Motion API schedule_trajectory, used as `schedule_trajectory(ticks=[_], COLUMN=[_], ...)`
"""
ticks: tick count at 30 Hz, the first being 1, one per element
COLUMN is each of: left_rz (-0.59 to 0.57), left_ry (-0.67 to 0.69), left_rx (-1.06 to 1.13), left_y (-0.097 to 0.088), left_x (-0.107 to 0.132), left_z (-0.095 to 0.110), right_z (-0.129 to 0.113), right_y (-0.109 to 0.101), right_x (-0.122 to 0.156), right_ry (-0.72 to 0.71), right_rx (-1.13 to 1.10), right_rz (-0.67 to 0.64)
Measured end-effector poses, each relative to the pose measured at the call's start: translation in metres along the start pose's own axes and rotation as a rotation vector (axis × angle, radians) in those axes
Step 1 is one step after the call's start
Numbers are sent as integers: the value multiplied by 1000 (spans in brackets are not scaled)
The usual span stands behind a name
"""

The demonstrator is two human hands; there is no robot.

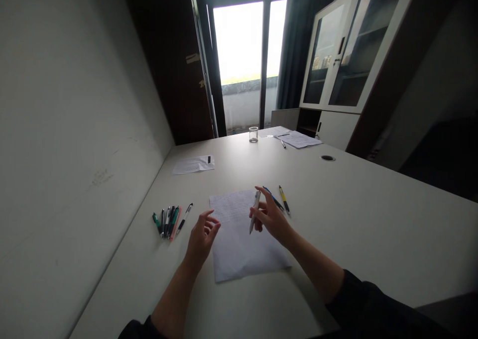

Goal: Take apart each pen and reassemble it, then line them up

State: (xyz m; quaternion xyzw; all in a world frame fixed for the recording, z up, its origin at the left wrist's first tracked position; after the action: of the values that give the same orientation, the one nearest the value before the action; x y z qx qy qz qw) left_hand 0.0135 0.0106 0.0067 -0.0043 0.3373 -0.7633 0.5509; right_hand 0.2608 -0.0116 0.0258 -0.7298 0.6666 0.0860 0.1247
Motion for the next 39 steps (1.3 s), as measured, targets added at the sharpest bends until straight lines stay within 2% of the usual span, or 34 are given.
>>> schedule_trajectory(ticks=[6,12,16,39], left_rz=[2,-2,-9,-38], left_ry=[-9,5,7,21], left_rx=[-17,-44,-48,-80], left_y=[-1,0,1,1], left_x=[0,-1,0,0], left_z=[0,-2,-3,-1], right_z=[-2,-3,-4,-1], right_y=[-6,-1,-1,-7], right_x=[-2,-1,-2,-4], right_ry=[-8,22,6,-32], right_rx=[-112,-152,-195,-217], right_rz=[63,-14,-3,59])
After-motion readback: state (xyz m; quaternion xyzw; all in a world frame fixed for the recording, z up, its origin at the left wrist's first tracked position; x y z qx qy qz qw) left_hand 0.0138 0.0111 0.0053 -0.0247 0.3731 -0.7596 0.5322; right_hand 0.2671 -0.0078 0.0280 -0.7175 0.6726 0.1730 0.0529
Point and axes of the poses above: each hand's wrist, its own x-axis away from the middle knuckle, its own y-axis out of the palm, z = x × y, the point moved 2 cm from there along -x, towards the middle knuckle, and after that the axes turned 7 degrees about -z, right-handed, at the moved point
